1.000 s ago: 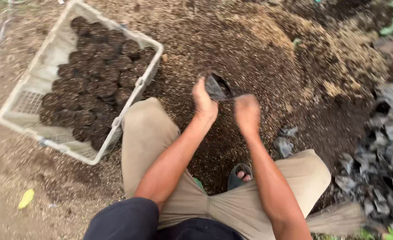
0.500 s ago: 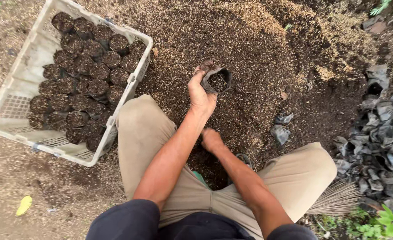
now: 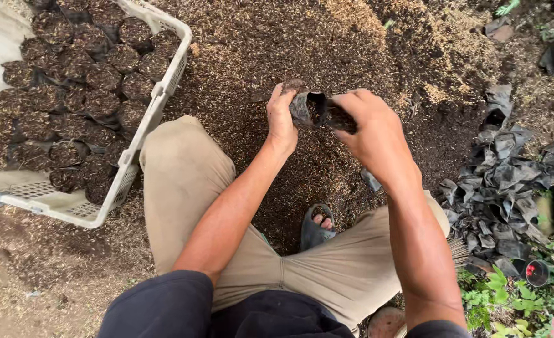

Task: The person scoops soil from a pile on the ground, fills small black plastic nursery bags by hand, and places the filled bags into a white plastic crate. The person repeats this process continuously.

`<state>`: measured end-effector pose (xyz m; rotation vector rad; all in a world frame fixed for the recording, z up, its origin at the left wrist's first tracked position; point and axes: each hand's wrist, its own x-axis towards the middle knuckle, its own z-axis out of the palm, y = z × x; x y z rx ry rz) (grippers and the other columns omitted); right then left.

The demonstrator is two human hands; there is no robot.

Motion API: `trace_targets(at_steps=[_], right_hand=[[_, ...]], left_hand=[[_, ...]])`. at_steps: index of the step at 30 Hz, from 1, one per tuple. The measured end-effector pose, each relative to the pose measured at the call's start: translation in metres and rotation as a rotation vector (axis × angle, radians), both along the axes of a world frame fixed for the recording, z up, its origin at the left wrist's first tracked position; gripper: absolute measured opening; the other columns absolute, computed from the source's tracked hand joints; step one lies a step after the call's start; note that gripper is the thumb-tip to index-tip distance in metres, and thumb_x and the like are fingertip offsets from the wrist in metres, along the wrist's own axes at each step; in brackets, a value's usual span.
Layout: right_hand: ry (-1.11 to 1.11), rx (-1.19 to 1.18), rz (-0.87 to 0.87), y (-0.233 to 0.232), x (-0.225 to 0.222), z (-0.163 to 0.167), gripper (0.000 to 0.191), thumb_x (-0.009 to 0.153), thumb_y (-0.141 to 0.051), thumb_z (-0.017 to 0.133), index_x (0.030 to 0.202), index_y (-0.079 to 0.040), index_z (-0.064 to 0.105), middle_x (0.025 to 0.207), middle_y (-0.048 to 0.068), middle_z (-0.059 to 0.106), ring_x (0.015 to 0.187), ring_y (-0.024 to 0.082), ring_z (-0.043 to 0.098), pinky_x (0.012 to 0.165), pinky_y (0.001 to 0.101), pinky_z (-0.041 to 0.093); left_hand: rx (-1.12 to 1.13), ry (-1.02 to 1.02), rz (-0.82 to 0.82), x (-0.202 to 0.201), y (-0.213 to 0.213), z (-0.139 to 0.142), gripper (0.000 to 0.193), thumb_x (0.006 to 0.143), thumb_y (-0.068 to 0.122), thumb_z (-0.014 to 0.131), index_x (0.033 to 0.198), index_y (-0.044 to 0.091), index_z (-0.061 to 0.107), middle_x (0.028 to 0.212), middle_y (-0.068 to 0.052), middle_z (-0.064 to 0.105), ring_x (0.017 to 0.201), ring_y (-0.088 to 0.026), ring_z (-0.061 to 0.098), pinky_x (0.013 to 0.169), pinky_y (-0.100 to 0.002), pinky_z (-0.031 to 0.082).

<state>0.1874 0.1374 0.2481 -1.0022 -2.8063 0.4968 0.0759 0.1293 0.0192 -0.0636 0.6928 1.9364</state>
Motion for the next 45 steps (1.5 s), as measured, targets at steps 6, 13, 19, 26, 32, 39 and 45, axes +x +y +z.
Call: trace_targets(at_steps=[6, 13, 19, 26, 32, 39, 45], right_hand=[[-0.081, 0.101, 0.139, -0.003, -0.016, 0.003, 0.069, 0.069, 0.006, 0.081, 0.134, -0.009, 0.062, 0.125, 0.016, 0.064, 0.108, 0.039, 0.061, 0.094, 0.0471, 0.051], [0.024, -0.034, 0.110, 0.001, -0.011, 0.003, 0.073, 0.068, 0.012, 0.077, 0.136, -0.005, 0.059, 0.138, 0.025, 0.055, 0.118, 0.044, 0.060, 0.096, 0.0460, 0.053], [0.247, 0.022, -0.053, 0.003, 0.011, -0.019, 0.037, 0.093, -0.003, 0.078, 0.126, -0.007, 0.064, 0.136, 0.019, 0.064, 0.120, 0.030, 0.068, 0.095, 0.0401, 0.058], [0.798, -1.185, -0.658, 0.003, 0.015, -0.101, 0.029, 0.102, -0.019, 0.054, 0.127, -0.005, 0.059, 0.110, 0.010, 0.070, 0.089, 0.019, 0.071, 0.079, 0.0402, 0.065], [0.866, -1.025, -0.629, 0.021, 0.044, -0.135, 0.022, 0.100, -0.006, 0.066, 0.122, -0.002, 0.063, 0.110, 0.008, 0.067, 0.093, 0.015, 0.065, 0.080, 0.0352, 0.058], [0.801, -0.575, -0.470, 0.026, 0.048, -0.139, 0.028, 0.091, 0.007, 0.067, 0.117, 0.000, 0.064, 0.107, 0.002, 0.064, 0.097, 0.010, 0.066, 0.083, 0.0254, 0.057], [0.633, -0.606, -0.662, 0.027, 0.045, -0.144, 0.025, 0.086, 0.007, 0.070, 0.109, -0.001, 0.061, 0.095, 0.001, 0.065, 0.086, 0.013, 0.063, 0.072, 0.0281, 0.051]], left_hand=[[0.040, 0.002, -0.036, 0.007, -0.001, -0.004, 0.018, 0.097, 0.014, 0.051, 0.111, 0.008, 0.060, 0.100, -0.003, 0.066, 0.092, -0.014, 0.063, 0.086, -0.035, 0.052], [0.009, -0.111, -0.111, 0.003, -0.005, 0.016, 0.021, 0.094, 0.018, 0.047, 0.110, 0.015, 0.061, 0.096, -0.002, 0.066, 0.088, -0.014, 0.064, 0.085, -0.035, 0.053], [-0.019, 0.024, -0.199, -0.001, -0.010, 0.029, 0.023, 0.094, 0.032, 0.049, 0.106, 0.016, 0.060, 0.098, 0.000, 0.066, 0.094, -0.014, 0.063, 0.085, -0.040, 0.052], [0.052, 0.278, -0.214, 0.014, -0.012, 0.026, 0.025, 0.094, 0.030, 0.049, 0.113, 0.017, 0.060, 0.105, 0.000, 0.066, 0.105, -0.018, 0.060, 0.098, -0.039, 0.048], [-0.095, 0.942, -0.100, 0.011, -0.015, 0.058, 0.047, 0.094, 0.035, 0.063, 0.128, 0.007, 0.046, 0.114, -0.005, 0.055, 0.113, -0.023, 0.055, 0.104, -0.039, 0.045], [-0.378, 1.588, -0.296, 0.005, -0.036, 0.105, 0.062, 0.079, 0.028, 0.081, 0.123, 0.001, 0.046, 0.100, -0.019, 0.064, 0.090, -0.035, 0.067, 0.075, -0.049, 0.053], [-0.409, 1.576, -0.461, 0.009, -0.037, 0.098, 0.025, 0.094, 0.009, 0.066, 0.112, 0.003, 0.050, 0.088, -0.016, 0.069, 0.074, -0.034, 0.075, 0.063, -0.044, 0.057]])
